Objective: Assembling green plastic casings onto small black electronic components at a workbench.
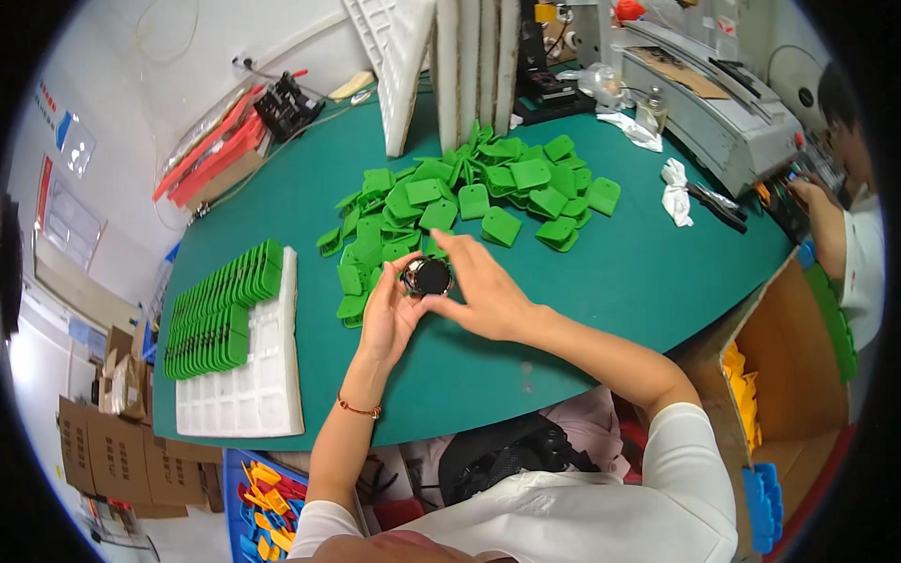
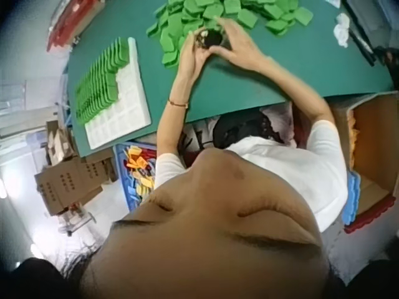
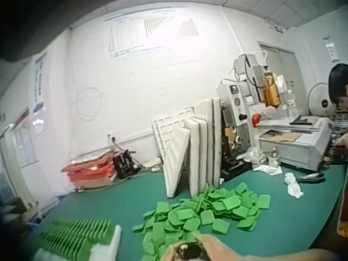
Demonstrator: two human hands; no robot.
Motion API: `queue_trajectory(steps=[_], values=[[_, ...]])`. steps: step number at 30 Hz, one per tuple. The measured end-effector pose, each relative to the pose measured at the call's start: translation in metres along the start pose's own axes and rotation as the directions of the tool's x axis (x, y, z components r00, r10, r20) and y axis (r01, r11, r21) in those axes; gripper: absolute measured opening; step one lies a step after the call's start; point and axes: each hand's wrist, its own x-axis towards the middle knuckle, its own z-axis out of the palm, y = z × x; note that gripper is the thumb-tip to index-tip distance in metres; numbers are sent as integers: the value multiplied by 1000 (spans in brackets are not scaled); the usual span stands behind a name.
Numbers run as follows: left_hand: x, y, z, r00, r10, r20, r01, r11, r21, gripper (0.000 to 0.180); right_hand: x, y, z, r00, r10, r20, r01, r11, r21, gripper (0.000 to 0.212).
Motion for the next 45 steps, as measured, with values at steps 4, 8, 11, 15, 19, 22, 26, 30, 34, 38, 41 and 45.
queue_trajectory(steps=[4, 8, 11, 15, 19, 22, 26, 30, 34, 38, 41, 45], values=[[-1, 2, -1, 997, 59, -40, -57, 997, 54, 43, 0, 8, 5, 906, 380, 186, -421, 765, 488, 41], [-1, 2, -2, 999, 35, -15, -34, 996, 88, 44, -1, 19, 9, 836, 441, 326, -536, 530, 658, 26], [-1, 1, 1, 998, 44, -34, -40, 993, 110, 44, 1, 20, 4, 825, 450, 342, -544, 468, 696, 24], [0, -2, 1, 1000, 23, 20, -25, 993, 111, 46, -1, 24, 3, 826, 461, 325, -538, 469, 701, 23], [-1, -2, 0, 1000, -7, 12, 6, 994, 105, 47, 3, 21, -2, 815, 460, 352, -553, 440, 707, 18], [-1, 0, -3, 999, -28, 41, 26, 999, 43, 47, 7, 17, -12, 764, 463, 448, -617, 326, 716, 16], [0, 1, -5, 996, -57, 71, 62, 995, -78, 45, 8, 19, -12, 771, 477, 422, -603, 330, 726, 16], [0, 3, -5, 990, -69, 124, 87, 986, -145, 45, 10, 19, -13, 763, 476, 438, -619, 343, 706, 15], [0, 3, -5, 982, -63, 177, 83, 990, -111, 45, 11, 16, -13, 787, 475, 394, -587, 379, 715, 15], [-2, 4, -1, 984, -60, 167, 79, 991, -111, 43, 9, 17, -15, 805, 460, 375, -561, 384, 733, 14], [-3, 3, -1, 984, -42, 175, 63, 992, -113, 43, 8, 19, -14, 815, 458, 354, -544, 396, 740, 14], [-3, 1, -2, 983, -37, 180, 58, 992, -115, 42, 8, 17, -14, 818, 454, 352, -539, 395, 744, 14]])
